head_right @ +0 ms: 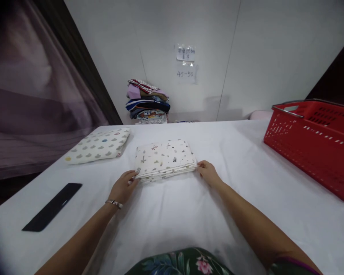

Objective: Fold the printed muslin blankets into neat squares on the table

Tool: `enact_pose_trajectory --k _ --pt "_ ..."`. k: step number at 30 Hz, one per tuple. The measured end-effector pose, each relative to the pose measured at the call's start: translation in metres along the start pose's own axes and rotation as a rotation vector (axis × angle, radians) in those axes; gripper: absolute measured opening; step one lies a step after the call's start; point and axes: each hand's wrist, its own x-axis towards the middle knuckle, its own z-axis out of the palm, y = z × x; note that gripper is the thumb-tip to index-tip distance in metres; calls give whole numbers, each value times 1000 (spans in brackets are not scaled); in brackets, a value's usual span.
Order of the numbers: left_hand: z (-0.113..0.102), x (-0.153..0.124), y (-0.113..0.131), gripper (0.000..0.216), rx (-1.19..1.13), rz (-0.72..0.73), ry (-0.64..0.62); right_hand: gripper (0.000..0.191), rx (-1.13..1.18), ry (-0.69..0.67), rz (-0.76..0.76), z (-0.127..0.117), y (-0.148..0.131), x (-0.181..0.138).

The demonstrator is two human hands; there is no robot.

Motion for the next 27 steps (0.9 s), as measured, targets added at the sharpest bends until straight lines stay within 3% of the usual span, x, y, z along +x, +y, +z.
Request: enact_pose_trajectory --k 5,10,21,27 --pt "1 -2 2 29 24 16 27 25 5 1 82 -5 -12 8" --pt "-1 -5 9 30 50 36 54 32 -316 111 -139 4 -19 19" --pt "1 -3 14 13 77 -46 31 19 -459 -17 -85 4 -13 29" --pt "-21 17 10 19 -152 -233 -131 16 -613 -33 -112 6 -31 62"
